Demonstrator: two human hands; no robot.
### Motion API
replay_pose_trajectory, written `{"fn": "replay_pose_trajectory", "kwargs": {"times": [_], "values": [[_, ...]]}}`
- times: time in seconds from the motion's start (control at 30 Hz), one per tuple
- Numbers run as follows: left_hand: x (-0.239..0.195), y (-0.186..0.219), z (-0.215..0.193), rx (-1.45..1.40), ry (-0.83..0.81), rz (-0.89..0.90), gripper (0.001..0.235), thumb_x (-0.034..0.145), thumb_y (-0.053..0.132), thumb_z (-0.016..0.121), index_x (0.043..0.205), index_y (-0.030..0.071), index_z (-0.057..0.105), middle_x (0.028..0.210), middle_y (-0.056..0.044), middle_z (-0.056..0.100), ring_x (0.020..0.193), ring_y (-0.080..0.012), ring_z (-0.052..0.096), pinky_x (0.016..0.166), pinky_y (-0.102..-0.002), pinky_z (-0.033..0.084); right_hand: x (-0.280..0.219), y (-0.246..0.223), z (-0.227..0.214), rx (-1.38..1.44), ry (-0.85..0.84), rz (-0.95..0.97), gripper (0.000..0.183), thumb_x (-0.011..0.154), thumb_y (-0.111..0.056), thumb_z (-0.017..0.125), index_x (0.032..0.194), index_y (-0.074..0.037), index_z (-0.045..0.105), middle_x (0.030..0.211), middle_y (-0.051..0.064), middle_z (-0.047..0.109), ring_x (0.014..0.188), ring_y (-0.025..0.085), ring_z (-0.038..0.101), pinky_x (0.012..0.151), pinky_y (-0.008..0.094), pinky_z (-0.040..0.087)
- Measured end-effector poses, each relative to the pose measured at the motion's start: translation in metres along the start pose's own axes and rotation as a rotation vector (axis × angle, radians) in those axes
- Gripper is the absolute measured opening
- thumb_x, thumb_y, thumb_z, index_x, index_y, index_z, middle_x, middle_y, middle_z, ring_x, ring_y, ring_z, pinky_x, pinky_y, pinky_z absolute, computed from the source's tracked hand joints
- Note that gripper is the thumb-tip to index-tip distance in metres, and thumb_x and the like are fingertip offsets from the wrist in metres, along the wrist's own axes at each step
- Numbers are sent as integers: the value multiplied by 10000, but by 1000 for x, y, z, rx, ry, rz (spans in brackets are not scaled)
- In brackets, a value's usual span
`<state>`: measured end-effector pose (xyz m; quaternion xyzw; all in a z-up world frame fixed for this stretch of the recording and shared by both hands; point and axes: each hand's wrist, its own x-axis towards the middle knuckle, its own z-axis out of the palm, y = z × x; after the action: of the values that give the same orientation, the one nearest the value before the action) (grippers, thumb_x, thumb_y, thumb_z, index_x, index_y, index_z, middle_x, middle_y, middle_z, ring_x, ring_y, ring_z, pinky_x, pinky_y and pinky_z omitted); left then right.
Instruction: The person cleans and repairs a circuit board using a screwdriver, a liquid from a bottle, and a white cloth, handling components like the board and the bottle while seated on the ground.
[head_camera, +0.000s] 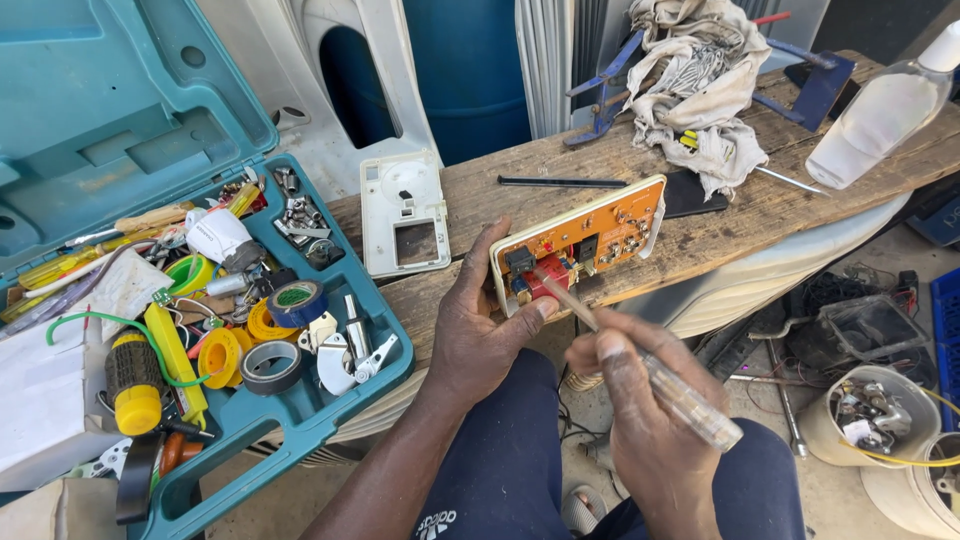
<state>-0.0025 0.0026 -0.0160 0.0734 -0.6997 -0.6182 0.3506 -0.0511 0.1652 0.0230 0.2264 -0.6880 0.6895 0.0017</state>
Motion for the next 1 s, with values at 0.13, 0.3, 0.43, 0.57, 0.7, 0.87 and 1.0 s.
{"fn": "replay_pose_trajectory", "kwargs": {"times": [0.13,0.3,0.43,0.57,0.7,0.87,1.0], "values": [[-2,0,0,34,17,-32,802,959,246,769,1635,210,340,1576,-148,546,1331,-313,701,1127,-429,606,-2,9,-4,124,-44,12,318,1021,-137,633,1220,96,717,847,205,814,725,251,808,760,310,669],[0,-3,0,-23,-5,22,819,971,228,773,1643,214,306,1551,-201,556,1304,-375,729,1125,-465,653,4,9,-4,210,-3,106,329,1015,-148,634,1192,116,717,825,229,775,723,316,803,739,376,700],[-2,-3,0,-19,10,-17,825,954,255,780,1637,207,320,1501,-187,600,1287,-357,741,1109,-451,650,11,17,-8,299,-52,166,346,1012,-160,631,1192,123,715,816,247,761,703,353,797,687,427,713],[1,-5,-1,0,7,12,819,967,243,773,1639,211,306,1636,-177,476,1331,-377,707,1152,-484,628,17,21,-8,381,-71,212,353,1021,-169,625,1202,123,707,835,259,758,719,362,789,700,435,705],[-1,-5,1,-49,2,5,805,978,194,757,1638,180,296,1656,-194,428,1395,-378,645,1205,-482,589,22,30,-16,407,-125,243,355,1012,-199,649,1203,93,718,846,246,770,724,361,794,723,438,709],[2,1,3,-62,46,-93,843,934,183,781,1650,175,337,1496,-163,631,1263,-253,730,1140,-364,557,28,35,-33,435,-33,201,264,1014,-121,627,1132,103,701,765,240,727,601,369,748,606,421,672],[-1,-4,2,-21,25,-41,831,941,184,789,1641,182,342,1636,-157,507,1313,-302,722,1133,-394,580,21,34,-31,468,-100,167,272,1026,-126,640,1177,93,697,830,250,758,670,376,773,677,450,692]]}}
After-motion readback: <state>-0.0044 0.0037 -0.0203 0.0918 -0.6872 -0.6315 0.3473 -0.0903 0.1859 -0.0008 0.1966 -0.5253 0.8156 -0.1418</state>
